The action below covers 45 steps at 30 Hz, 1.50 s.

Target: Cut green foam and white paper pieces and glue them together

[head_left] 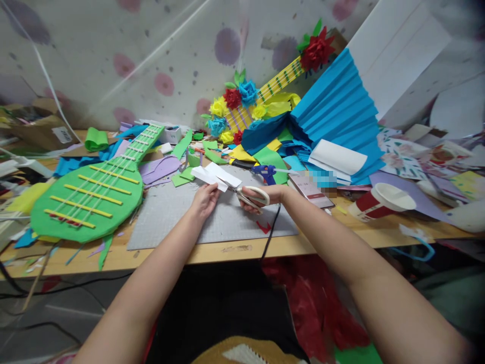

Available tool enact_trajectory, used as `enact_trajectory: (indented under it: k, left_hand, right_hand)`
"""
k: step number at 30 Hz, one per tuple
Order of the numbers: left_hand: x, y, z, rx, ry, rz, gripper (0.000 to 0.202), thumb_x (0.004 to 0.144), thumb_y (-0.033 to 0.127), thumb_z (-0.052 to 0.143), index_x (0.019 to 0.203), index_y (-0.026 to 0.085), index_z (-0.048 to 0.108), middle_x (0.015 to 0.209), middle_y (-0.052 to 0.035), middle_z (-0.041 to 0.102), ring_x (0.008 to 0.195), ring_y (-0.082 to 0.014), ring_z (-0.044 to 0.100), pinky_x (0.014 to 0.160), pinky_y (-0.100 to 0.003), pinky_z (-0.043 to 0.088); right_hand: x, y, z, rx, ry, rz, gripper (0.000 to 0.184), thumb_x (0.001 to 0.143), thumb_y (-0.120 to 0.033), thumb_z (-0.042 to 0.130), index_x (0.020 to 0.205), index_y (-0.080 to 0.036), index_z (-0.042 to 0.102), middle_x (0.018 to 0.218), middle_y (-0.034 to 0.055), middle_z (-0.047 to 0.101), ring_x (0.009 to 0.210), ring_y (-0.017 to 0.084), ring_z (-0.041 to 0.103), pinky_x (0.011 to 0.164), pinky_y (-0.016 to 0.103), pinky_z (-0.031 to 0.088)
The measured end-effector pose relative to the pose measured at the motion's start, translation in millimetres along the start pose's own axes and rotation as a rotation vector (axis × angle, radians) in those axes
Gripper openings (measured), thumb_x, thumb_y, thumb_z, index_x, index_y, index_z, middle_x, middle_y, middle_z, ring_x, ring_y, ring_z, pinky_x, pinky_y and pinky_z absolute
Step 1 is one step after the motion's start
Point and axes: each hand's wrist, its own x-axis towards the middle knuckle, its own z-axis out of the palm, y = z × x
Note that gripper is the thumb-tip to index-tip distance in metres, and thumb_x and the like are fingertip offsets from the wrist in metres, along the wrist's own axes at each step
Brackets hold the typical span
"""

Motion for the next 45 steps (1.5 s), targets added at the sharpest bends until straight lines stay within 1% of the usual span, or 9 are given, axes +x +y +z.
enact_trajectory:
  k: [5, 10, 17, 25, 32, 36, 39, 41, 45]
  left_hand:
    - [1.4, 0.2, -0.8, 0.011, 0.027, -0.005, 0.017, 0.072, -0.004, 0.053, 0.069, 0.012, 0.056, 0.07, -0.0019, 0.063, 0.065, -0.0065, 0.061, 0.071, -0.016, 0.051]
    - [3.3, 0.0, -2.0, -0.001, 0.013, -0.013, 0.018, 0.075, -0.004, 0.048, 0.071, 0.011, 0.057, 0.069, -0.0028, 0.064, 0.065, -0.007, 0.062, 0.069, -0.016, 0.052]
    - [4.2, -0.4, -3.3, -0.003, 0.017, -0.012, 0.018, 0.072, -0.004, 0.051, 0.076, 0.012, 0.058, 0.072, -0.0032, 0.065, 0.071, -0.0094, 0.063, 0.074, -0.018, 0.053]
    - [3.3, 0.6, -3.2, 0.003, 0.037, -0.027, 0.018, 0.073, -0.004, 0.051, 0.071, 0.013, 0.057, 0.068, -0.002, 0.064, 0.065, -0.0071, 0.062, 0.067, -0.014, 0.052]
    - [2.8, 0.6, -2.3, -0.013, 0.037, -0.025, 0.019, 0.074, -0.004, 0.049, 0.073, 0.012, 0.057, 0.07, -0.0025, 0.064, 0.068, -0.008, 0.062, 0.072, -0.016, 0.052]
    - [3.4, -0.1, -3.0, -0.023, 0.028, -0.024, 0.018, 0.074, -0.005, 0.049, 0.075, 0.012, 0.058, 0.07, -0.0028, 0.065, 0.069, -0.0085, 0.063, 0.073, -0.017, 0.052]
    - [3.4, -0.6, -3.4, -0.031, 0.019, -0.031, 0.019, 0.075, -0.005, 0.047, 0.074, 0.011, 0.058, 0.07, -0.0028, 0.065, 0.067, -0.0075, 0.062, 0.072, -0.016, 0.051]
    - [3.3, -1.0, -3.5, -0.036, 0.014, -0.035, 0.019, 0.075, -0.005, 0.047, 0.074, 0.01, 0.058, 0.069, -0.0029, 0.065, 0.065, -0.0069, 0.061, 0.071, -0.015, 0.051]
    - [2.9, -2.2, -3.7, -0.052, 0.013, -0.034, 0.019, 0.074, -0.005, 0.048, 0.075, 0.01, 0.058, 0.069, -0.0026, 0.064, 0.065, -0.0073, 0.062, 0.074, -0.018, 0.051]
  right_hand:
    - [9.6, 8.5, -12.1, -0.04, -0.089, -0.048, 0.051, 0.082, -0.062, 0.037, 0.086, -0.012, 0.049, 0.061, -0.0002, 0.049, 0.051, 0.008, 0.047, 0.047, 0.02, 0.04]
    - [11.9, 13.5, -19.7, -0.041, -0.148, -0.083, 0.054, 0.078, -0.065, 0.043, 0.088, -0.013, 0.048, 0.061, -0.0017, 0.048, 0.049, 0.007, 0.046, 0.045, 0.02, 0.04]
    - [8.4, 14.3, -20.2, -0.062, -0.129, -0.113, 0.054, 0.075, -0.066, 0.047, 0.087, -0.013, 0.047, 0.06, -0.0026, 0.046, 0.047, 0.007, 0.045, 0.042, 0.019, 0.039]
    - [8.0, 13.1, -20.4, -0.053, -0.109, -0.098, 0.05, 0.076, -0.063, 0.049, 0.087, -0.014, 0.047, 0.059, -0.0037, 0.044, 0.046, 0.006, 0.042, 0.041, 0.017, 0.035]
    - [9.1, 13.9, -20.6, -0.027, -0.086, -0.071, 0.051, 0.071, -0.062, 0.057, 0.086, -0.013, 0.047, 0.057, -0.0051, 0.041, 0.046, 0.005, 0.039, 0.042, 0.016, 0.033]
    - [7.2, 12.3, -17.0, -0.026, -0.067, -0.063, 0.046, 0.076, -0.06, 0.052, 0.083, -0.014, 0.046, 0.057, -0.0053, 0.039, 0.046, 0.004, 0.037, 0.041, 0.015, 0.032]
    - [6.0, 11.7, -16.1, -0.04, -0.066, -0.064, 0.046, 0.08, -0.06, 0.046, 0.083, -0.014, 0.046, 0.058, -0.0041, 0.041, 0.046, 0.004, 0.038, 0.041, 0.015, 0.033]
    - [6.4, 12.6, -18.1, -0.055, -0.077, -0.074, 0.048, 0.08, -0.062, 0.044, 0.084, -0.014, 0.046, 0.06, -0.0033, 0.043, 0.047, 0.005, 0.04, 0.041, 0.016, 0.036]
    - [9.2, 15.3, -25.3, -0.06, -0.125, -0.081, 0.052, 0.078, -0.063, 0.047, 0.089, -0.012, 0.046, 0.061, -0.0022, 0.045, 0.048, 0.006, 0.042, 0.04, 0.019, 0.038]
